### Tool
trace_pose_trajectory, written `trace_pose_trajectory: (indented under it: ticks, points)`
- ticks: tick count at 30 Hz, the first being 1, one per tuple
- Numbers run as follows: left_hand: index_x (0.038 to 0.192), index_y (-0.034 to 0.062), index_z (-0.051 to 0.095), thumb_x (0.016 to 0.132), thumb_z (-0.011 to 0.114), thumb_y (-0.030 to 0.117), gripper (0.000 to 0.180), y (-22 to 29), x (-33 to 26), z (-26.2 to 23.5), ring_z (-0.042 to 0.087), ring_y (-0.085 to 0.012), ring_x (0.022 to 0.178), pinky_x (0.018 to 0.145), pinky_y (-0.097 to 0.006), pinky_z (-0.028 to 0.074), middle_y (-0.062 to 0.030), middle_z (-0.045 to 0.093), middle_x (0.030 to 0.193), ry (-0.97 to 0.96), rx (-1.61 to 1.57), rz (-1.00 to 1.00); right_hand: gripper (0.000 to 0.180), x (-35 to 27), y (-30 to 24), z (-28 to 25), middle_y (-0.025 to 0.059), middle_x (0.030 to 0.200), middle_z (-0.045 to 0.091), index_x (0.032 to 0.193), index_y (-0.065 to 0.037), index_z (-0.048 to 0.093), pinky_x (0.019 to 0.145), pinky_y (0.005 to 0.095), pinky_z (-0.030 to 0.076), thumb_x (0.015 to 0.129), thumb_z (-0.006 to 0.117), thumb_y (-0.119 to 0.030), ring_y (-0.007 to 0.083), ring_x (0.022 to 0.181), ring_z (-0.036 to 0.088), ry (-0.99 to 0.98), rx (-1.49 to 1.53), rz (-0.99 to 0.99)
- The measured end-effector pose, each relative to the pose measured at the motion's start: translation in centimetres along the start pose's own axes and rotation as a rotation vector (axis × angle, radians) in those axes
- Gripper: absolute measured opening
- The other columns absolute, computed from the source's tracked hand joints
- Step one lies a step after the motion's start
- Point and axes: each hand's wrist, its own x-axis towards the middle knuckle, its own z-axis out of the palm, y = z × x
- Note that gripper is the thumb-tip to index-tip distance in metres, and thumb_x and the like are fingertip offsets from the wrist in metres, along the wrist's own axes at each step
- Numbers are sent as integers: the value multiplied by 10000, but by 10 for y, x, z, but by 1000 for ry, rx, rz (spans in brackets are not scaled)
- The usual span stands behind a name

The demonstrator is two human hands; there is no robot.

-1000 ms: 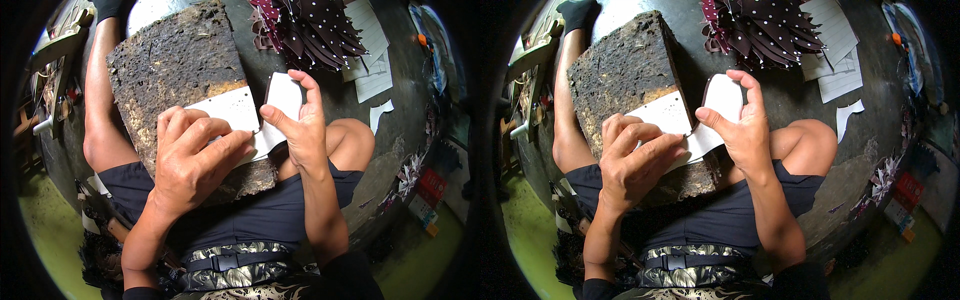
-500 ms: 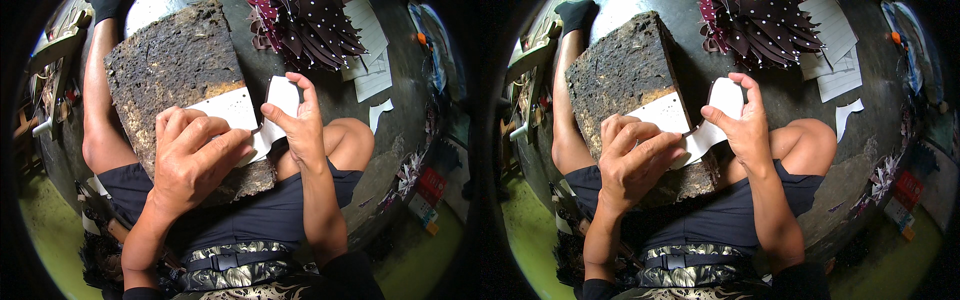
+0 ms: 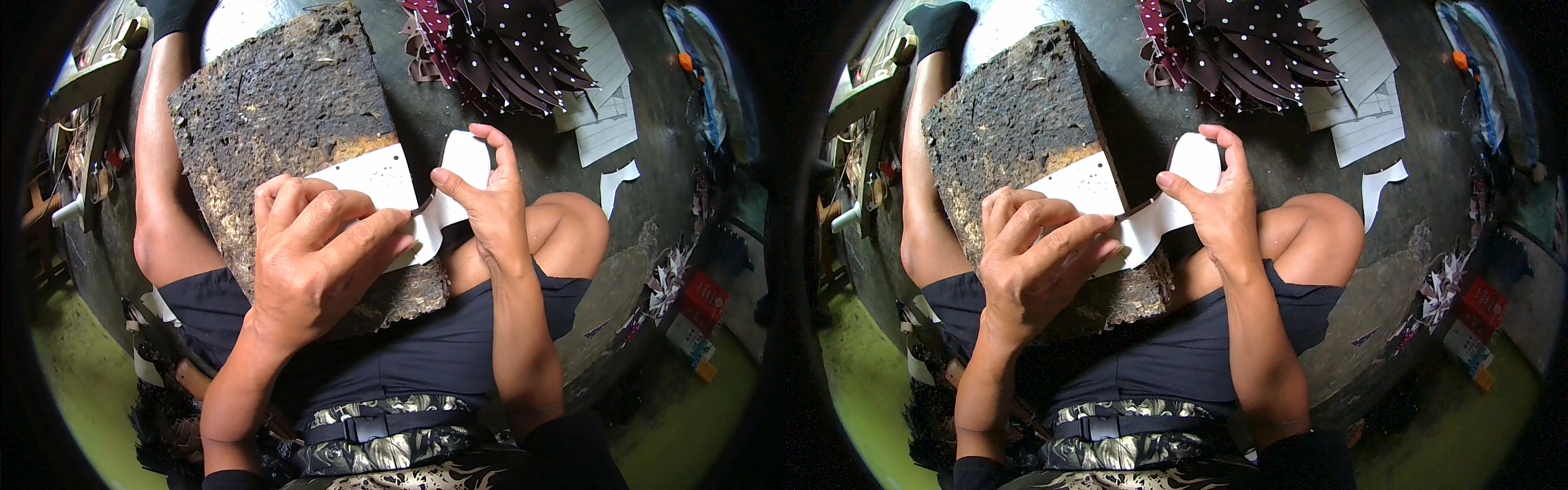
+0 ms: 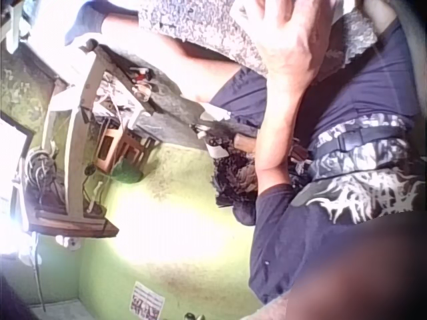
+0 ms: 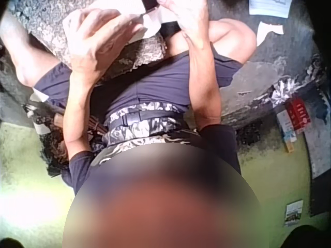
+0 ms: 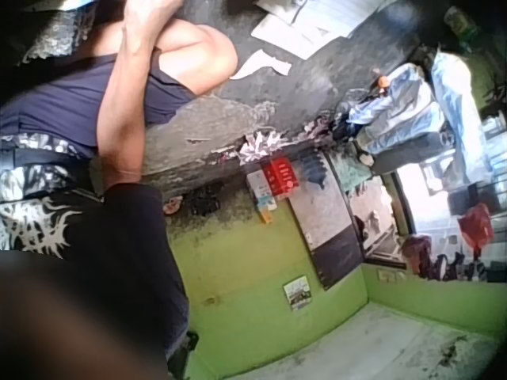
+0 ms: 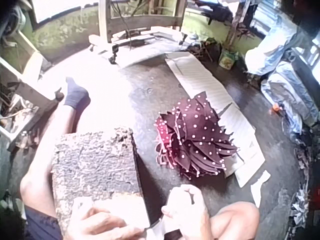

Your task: The person sits on the floor and repeatedly peels a white paper backing off a dark polka-dotted sheet placed on a wooden block. The peeled sheets are set aside on the floor.

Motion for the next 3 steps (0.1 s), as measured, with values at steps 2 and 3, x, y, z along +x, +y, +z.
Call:
trace_pose_trajectory:
  ticks: [2, 3]
  points:
    - [1115, 188, 881, 845, 976, 245, 292, 1, 0, 1, 656, -213, 957, 942, -450, 463, 34, 717, 1039, 6, 12, 11, 778, 0, 1, -2, 104, 1261, 745, 1559, -87, 530, 920, 284, 630, 914, 936, 69, 131, 1075, 745, 8, -12, 9]
    - [1118, 188, 881, 852, 973, 250, 288, 1, 0, 2, 656, -213, 958, 944, -452, 462, 33, 718, 1043, 9, 18, 16, 781, 0, 1, -3, 113, 1284, 741, 1564, -86, 528, 923, 284, 632, 916, 936, 65, 131, 1088, 744, 12, -24, 19]
